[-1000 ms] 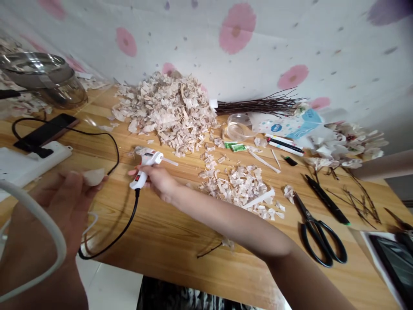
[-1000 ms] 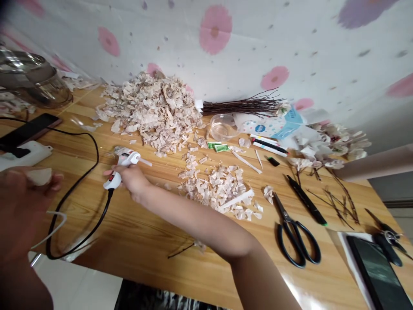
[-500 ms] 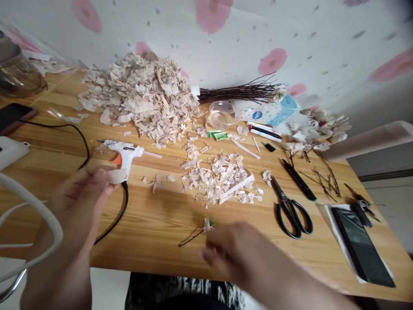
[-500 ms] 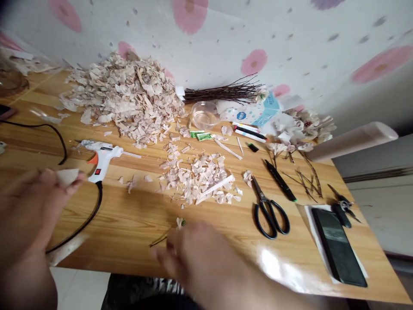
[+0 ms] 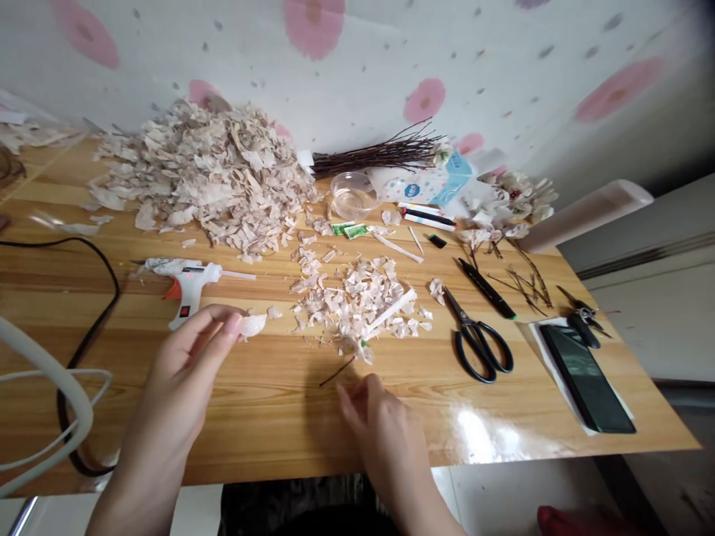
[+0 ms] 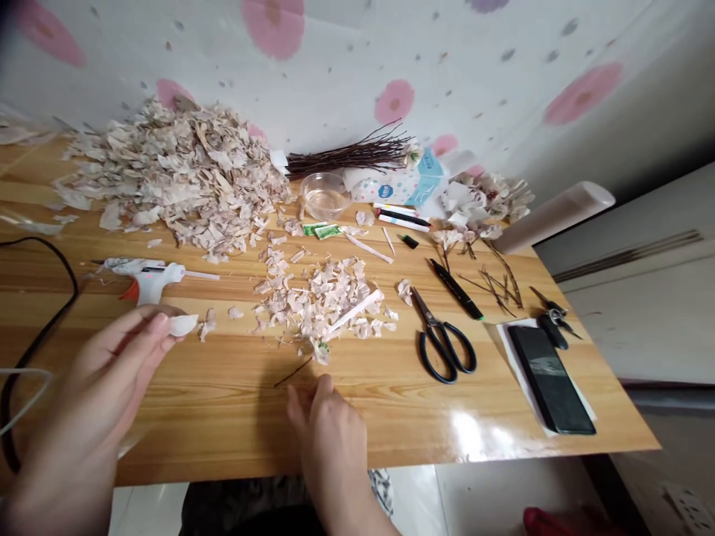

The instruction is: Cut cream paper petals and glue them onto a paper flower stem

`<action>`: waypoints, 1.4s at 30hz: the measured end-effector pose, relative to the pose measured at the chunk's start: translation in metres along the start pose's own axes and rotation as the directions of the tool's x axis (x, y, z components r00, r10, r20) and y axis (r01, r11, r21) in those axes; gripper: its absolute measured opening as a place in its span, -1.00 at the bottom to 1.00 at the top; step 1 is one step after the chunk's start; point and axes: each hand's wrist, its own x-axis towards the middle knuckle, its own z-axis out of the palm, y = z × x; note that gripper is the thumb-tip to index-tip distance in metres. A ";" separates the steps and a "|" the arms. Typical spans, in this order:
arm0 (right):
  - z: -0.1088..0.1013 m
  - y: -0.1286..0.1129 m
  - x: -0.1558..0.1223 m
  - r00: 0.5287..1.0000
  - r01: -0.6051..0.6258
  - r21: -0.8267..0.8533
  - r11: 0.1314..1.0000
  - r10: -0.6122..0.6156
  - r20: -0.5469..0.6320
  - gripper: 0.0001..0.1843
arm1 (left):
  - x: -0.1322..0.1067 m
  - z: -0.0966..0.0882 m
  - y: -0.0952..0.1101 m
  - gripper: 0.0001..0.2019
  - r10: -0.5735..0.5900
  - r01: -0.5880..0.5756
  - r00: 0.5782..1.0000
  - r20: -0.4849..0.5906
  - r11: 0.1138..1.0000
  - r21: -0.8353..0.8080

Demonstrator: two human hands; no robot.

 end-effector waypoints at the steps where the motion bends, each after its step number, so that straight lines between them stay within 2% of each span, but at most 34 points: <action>1: -0.003 0.000 0.003 1.000 -0.021 -0.003 1.000 0.021 -0.007 -0.73 | -0.001 0.000 -0.001 -0.81 -0.001 0.001 1.000 -0.007 1.000 0.001; 6: -0.014 -0.016 0.024 0.996 -0.087 -0.017 0.996 0.087 0.017 -0.63 | -0.002 -0.004 -0.005 -0.83 -0.030 0.030 0.999 -0.011 1.000 0.004; 9: -0.015 -0.024 0.031 0.994 -0.095 -0.011 0.995 0.095 0.050 -0.72 | -0.002 -0.007 -0.006 -0.86 -0.019 0.019 1.000 -0.020 0.999 0.030; 12: -0.015 -0.018 0.028 0.993 -0.101 -0.012 0.995 0.102 0.052 -0.84 | -0.004 -0.007 -0.009 -0.87 -0.017 0.020 0.999 -0.047 0.998 0.054; 15: -0.015 -0.001 0.016 0.995 -0.095 0.091 0.991 0.097 -0.018 -0.87 | -0.008 -0.002 -0.015 -0.82 -0.019 0.020 1.000 -0.011 0.997 0.074; 18: -0.016 0.017 0.004 0.983 0.034 0.322 0.946 0.027 -0.184 -0.84 | -0.013 0.009 -0.021 -0.78 -0.025 0.020 0.997 0.070 0.997 0.077; 21: -0.017 0.030 0.002 0.953 0.192 0.462 0.866 -0.052 -0.299 -0.88 | -0.014 0.025 -0.021 -0.77 -0.049 0.037 0.990 0.136 0.996 0.086; 23: -0.019 0.036 0.008 0.938 0.271 0.495 0.826 -0.110 -0.329 -0.93 | -0.014 0.035 -0.017 -0.77 -0.046 0.028 0.982 0.181 0.994 0.102; 25: -0.022 0.041 0.016 0.915 0.361 0.524 0.772 -0.184 -0.359 -0.89 | -0.015 0.043 -0.011 -0.79 -0.028 0.004 0.976 0.216 0.994 0.113; 28: -0.023 0.044 0.029 0.903 0.419 0.638 0.646 -0.222 -0.368 -0.85 | -0.018 0.055 -0.004 -0.84 0.001 -0.025 0.968 0.249 0.995 0.093; 30: -0.022 0.043 0.035 0.933 0.359 0.761 0.540 -0.182 -0.310 -0.90 | -0.020 0.064 -0.001 -0.87 0.008 -0.025 0.964 0.266 0.998 0.060; 33: -0.020 0.037 0.041 0.978 0.196 0.924 0.330 -0.139 -0.158 -0.95 | -0.022 0.076 -0.002 -0.88 -0.009 0.007 0.958 0.286 1.000 0.010; 36: -0.018 0.032 0.045 0.982 0.091 0.986 0.137 -0.177 -0.066 -0.88 | -0.022 0.086 -0.004 -0.88 -0.024 0.033 0.949 0.315 0.999 -0.023; 39: -0.016 0.031 0.046 0.970 0.012 0.999 0.042 -0.242 -0.001 -0.88 | -0.022 0.091 -0.004 -0.85 -0.048 0.069 0.929 0.366 0.997 -0.046; 42: -0.012 0.032 0.045 0.962 -0.055 0.998 0.022 -0.266 0.059 -0.88 | -0.021 0.093 -0.005 -0.83 -0.088 0.119 0.917 0.389 0.991 -0.057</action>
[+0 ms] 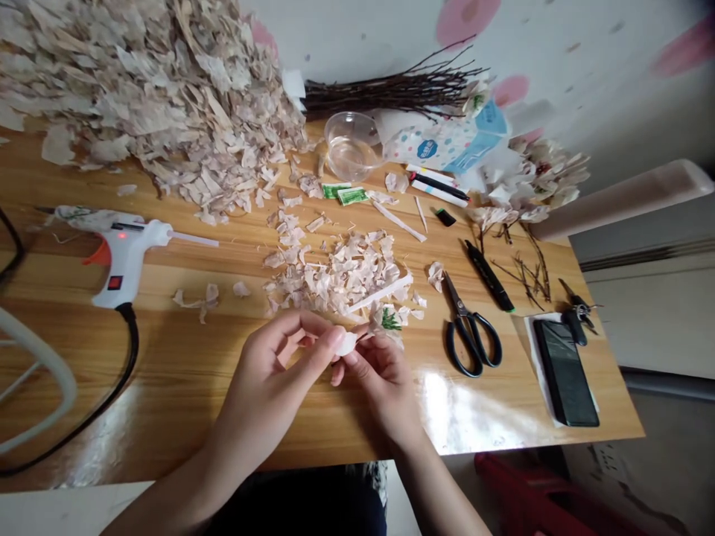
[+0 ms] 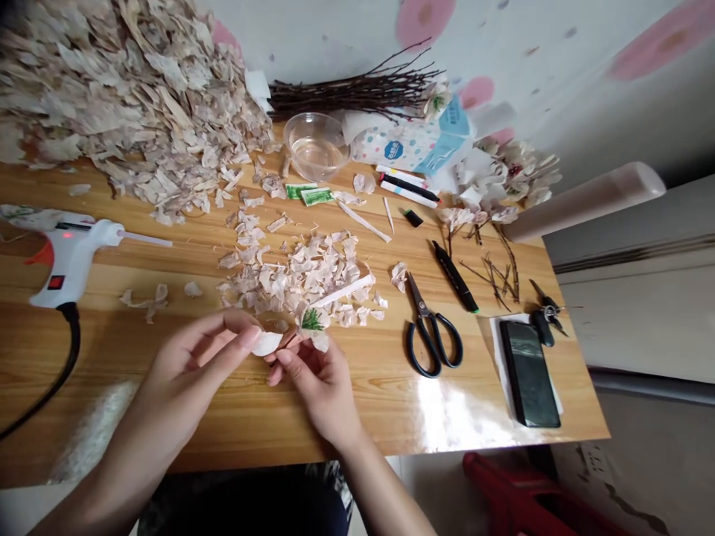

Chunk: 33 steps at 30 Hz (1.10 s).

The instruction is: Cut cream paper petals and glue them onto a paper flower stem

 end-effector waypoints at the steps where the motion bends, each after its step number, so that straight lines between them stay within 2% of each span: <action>1: 0.000 0.001 0.000 1.000 -0.016 0.006 1.000 0.016 -0.002 -0.88 | 0.000 0.000 0.000 -0.84 -0.013 0.013 1.000 -0.004 1.000 -0.009; 6: 0.000 0.003 0.001 0.999 -0.050 0.050 0.998 0.049 0.008 -0.88 | 0.002 0.002 -0.002 -0.82 -0.073 0.073 0.997 0.009 0.992 -0.104; 12: 0.001 0.005 0.001 0.999 -0.022 0.018 1.000 0.021 0.035 -0.92 | 0.002 0.002 -0.005 -0.79 -0.115 0.116 0.993 0.019 0.971 -0.208; 33: 0.004 0.002 0.001 0.995 0.093 -0.172 0.981 -0.095 -0.008 -0.94 | 0.001 0.001 -0.011 -0.86 -0.168 0.171 0.985 0.037 0.920 -0.352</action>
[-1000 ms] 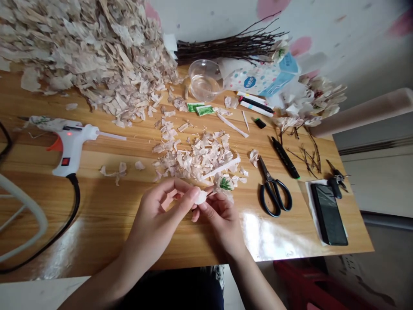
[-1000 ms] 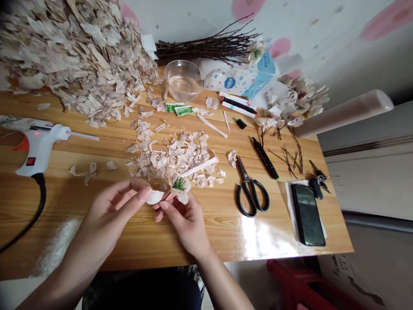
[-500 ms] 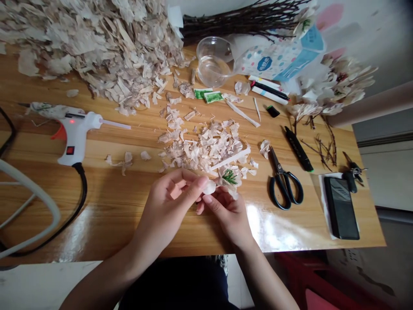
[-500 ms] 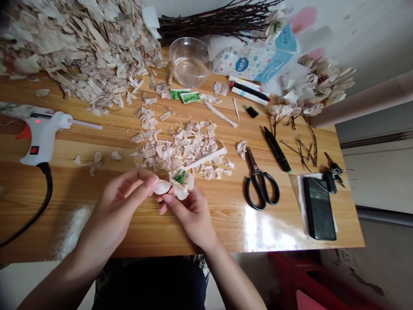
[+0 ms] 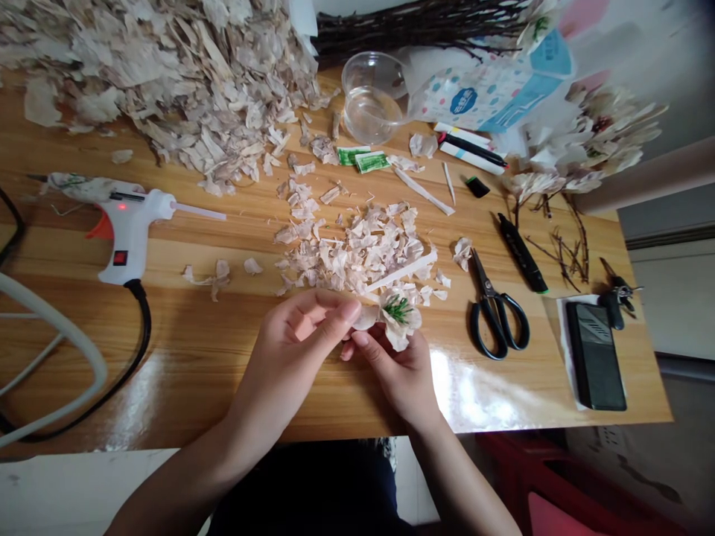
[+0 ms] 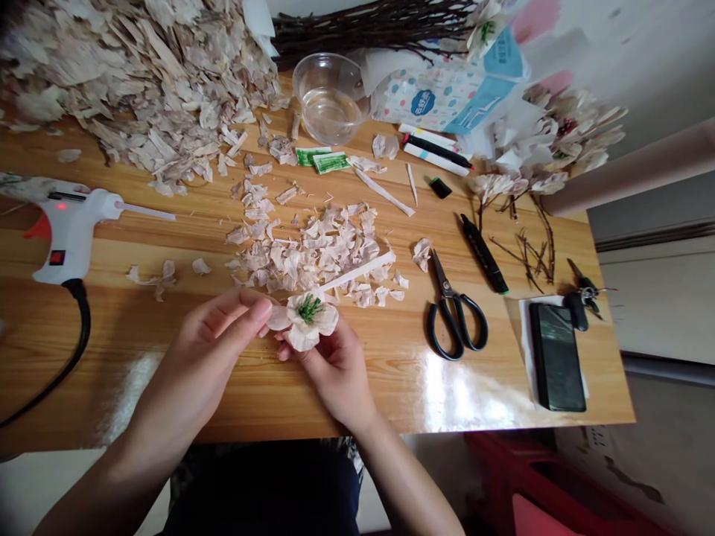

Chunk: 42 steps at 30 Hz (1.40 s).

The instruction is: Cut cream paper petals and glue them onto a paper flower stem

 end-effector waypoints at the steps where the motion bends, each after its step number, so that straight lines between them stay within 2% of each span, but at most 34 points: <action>1: 0.000 0.000 0.000 1.000 0.006 -0.011 1.000 -0.006 0.001 -0.95 | 0.000 -0.001 0.000 -0.86 -0.003 0.003 1.000 -0.003 1.000 -0.006; 13: -0.002 0.003 -0.001 0.997 0.026 -0.189 0.982 -0.039 -0.066 -0.96 | 0.003 -0.002 0.001 -0.88 -0.064 0.062 0.997 -0.033 0.996 -0.066; 23: 0.000 0.007 -0.002 0.978 0.097 -0.300 0.949 -0.147 -0.150 -0.95 | 0.004 -0.004 -0.001 -0.88 -0.123 0.119 0.990 -0.063 0.991 -0.062; 28: 0.000 0.010 -0.003 0.971 0.104 -0.319 0.942 -0.166 -0.174 -0.91 | 0.002 -0.003 -0.001 -0.93 -0.112 0.109 0.991 -0.075 0.993 -0.040; 35: -0.001 0.014 -0.004 0.970 0.087 -0.321 0.943 -0.154 -0.190 -0.94 | 0.002 -0.003 -0.001 -0.93 -0.023 0.025 0.995 -0.099 0.999 0.025; 42: -0.003 0.017 -0.008 0.975 0.074 -0.339 0.938 -0.140 -0.173 -0.96 | 0.004 -0.006 -0.001 -0.83 -0.094 0.084 0.989 -0.114 0.992 -0.090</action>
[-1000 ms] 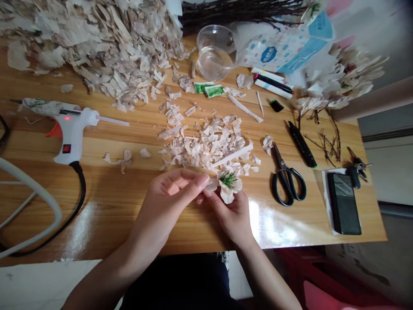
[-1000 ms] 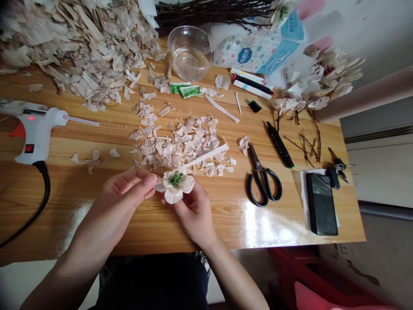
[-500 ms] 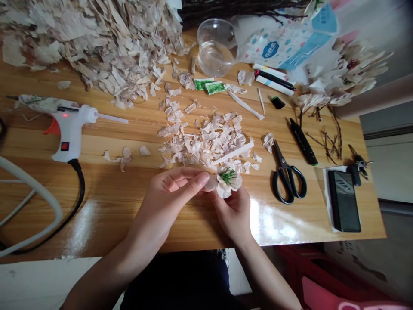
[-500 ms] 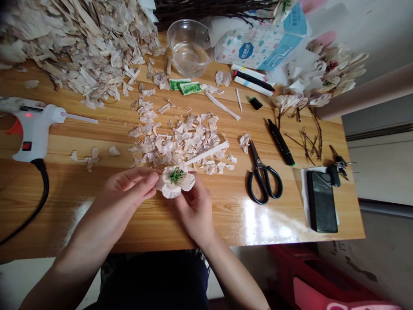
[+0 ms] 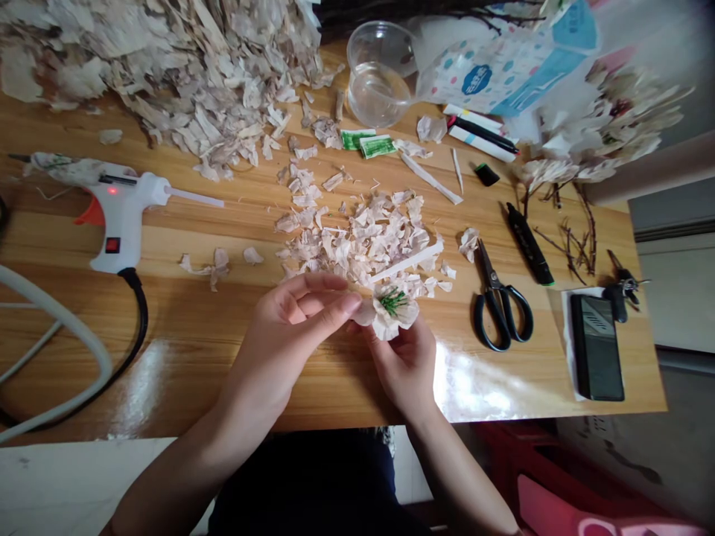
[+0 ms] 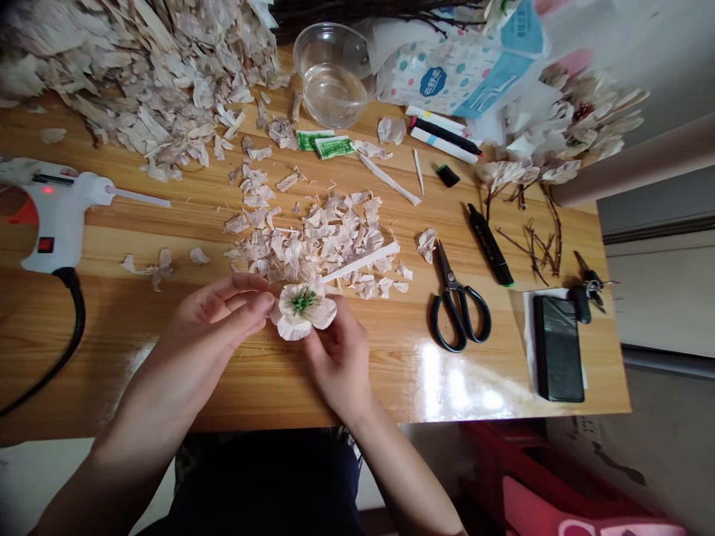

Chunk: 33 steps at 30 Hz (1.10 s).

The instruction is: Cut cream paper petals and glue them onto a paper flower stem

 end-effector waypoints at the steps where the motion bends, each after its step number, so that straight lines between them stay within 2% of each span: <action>1: 0.000 0.001 0.000 1.000 0.002 -0.005 1.000 -0.002 0.003 -0.97 | 0.000 0.000 0.000 -0.81 -0.008 0.008 1.000 -0.007 1.000 -0.009; 6: -0.001 0.002 -0.001 1.000 0.007 -0.033 0.999 -0.007 0.000 -0.97 | 0.001 0.000 0.000 -0.72 -0.024 0.025 0.999 -0.042 1.000 0.014; 24: -0.003 0.001 0.000 0.996 0.088 -0.100 0.991 -0.089 -0.005 -0.91 | 0.001 -0.004 0.003 -0.72 -0.074 0.074 0.997 -0.032 0.997 -0.003; 33: -0.001 0.000 0.000 0.999 0.018 -0.050 0.999 -0.020 -0.026 -0.95 | 0.001 -0.003 0.002 -0.68 -0.052 0.054 0.998 -0.040 0.997 0.060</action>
